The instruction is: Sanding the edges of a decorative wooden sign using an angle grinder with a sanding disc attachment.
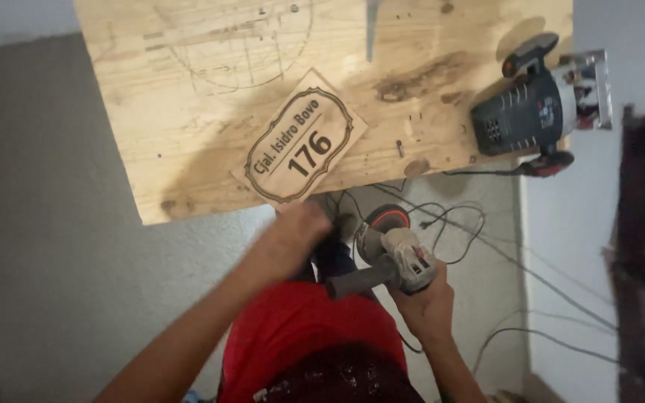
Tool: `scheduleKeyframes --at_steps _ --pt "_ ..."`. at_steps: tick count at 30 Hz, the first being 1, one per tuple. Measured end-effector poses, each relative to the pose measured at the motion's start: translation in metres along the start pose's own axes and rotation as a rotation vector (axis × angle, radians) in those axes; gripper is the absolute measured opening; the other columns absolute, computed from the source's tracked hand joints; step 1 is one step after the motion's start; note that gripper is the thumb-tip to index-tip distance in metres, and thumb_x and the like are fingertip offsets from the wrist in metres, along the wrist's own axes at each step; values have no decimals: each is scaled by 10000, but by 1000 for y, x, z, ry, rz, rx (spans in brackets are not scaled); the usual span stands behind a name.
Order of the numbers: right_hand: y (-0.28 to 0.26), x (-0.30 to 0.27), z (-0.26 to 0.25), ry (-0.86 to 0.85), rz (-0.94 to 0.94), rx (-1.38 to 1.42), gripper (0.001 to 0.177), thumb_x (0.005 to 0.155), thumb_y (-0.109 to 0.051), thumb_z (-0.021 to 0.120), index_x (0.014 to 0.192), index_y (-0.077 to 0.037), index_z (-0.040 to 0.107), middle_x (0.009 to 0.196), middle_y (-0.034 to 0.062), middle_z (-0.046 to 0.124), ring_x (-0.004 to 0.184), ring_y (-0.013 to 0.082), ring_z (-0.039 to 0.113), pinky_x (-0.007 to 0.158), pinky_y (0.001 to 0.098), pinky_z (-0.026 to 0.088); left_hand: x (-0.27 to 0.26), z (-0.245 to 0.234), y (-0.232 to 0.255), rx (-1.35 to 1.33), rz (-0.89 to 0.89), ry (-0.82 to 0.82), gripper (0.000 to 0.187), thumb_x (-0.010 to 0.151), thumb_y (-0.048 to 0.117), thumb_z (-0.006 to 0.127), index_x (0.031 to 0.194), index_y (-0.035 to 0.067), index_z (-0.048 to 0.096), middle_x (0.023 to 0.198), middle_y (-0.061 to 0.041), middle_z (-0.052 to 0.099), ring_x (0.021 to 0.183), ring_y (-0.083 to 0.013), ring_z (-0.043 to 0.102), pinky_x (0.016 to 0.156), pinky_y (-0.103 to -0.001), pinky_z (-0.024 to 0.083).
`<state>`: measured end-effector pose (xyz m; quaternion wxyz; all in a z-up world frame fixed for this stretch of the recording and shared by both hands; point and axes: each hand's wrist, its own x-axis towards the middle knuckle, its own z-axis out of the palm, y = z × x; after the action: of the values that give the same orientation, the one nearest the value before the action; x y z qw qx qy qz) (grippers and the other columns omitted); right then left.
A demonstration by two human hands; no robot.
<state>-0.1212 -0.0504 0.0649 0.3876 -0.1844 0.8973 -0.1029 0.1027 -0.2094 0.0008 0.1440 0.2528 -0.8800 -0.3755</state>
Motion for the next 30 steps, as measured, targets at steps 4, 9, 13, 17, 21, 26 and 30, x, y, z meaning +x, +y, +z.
scheduleKeyframes --at_steps 4,9,13,17,21,26,30 --pt "34 4 16 38 3 22 845 617 -443 863 1306 -83 533 1192 167 742 1166 383 678 897 448 538 60 -46 -57 54 -715 177 524 859 499 581 1177 97 686 1099 -151 678 1021 -335 604 828 -543 484" --pt "64 -15 41 116 13 74 898 572 -414 915 1347 -127 562 1142 174 759 1058 400 718 834 472 561 100 11 -114 377 -560 132 898 860 876 389 1511 261 453 1525 -317 321 1334 -521 364 995 -682 301" --pt "46 -49 56 70 341 161 873 600 -429 864 1355 -142 534 1191 155 752 1132 400 695 889 453 548 129 23 -119 486 -167 22 795 860 722 696 1457 219 542 1459 -288 402 1260 -467 436 990 -578 336" --pt "79 -77 103 121 332 209 864 591 -318 881 1381 -211 548 1186 127 757 1092 362 725 853 459 567 173 19 -123 422 397 -325 884 779 763 678 1449 203 533 1472 -240 463 1297 -425 455 1052 -579 320" --pt "48 -73 99 -68 565 242 848 595 -368 856 1342 -177 505 1225 115 733 1107 326 725 859 437 593 204 21 -115 502 589 -749 826 981 711 425 1542 104 413 1531 -220 420 1376 -400 394 1141 -595 269" --pt "106 -49 169 118 186 383 814 599 -380 878 1284 -99 540 1143 78 747 1041 261 738 827 391 573 197 29 -127 487 716 -469 612 1058 611 482 1412 122 586 1410 -148 557 1237 -348 521 1032 -494 383" --pt "137 -24 212 237 -250 589 805 680 -299 887 1320 -48 470 1116 82 730 991 203 750 787 317 601 198 25 -124 531 819 -343 509 1039 538 692 1350 138 640 1336 -124 590 1137 -311 587 976 -451 462"
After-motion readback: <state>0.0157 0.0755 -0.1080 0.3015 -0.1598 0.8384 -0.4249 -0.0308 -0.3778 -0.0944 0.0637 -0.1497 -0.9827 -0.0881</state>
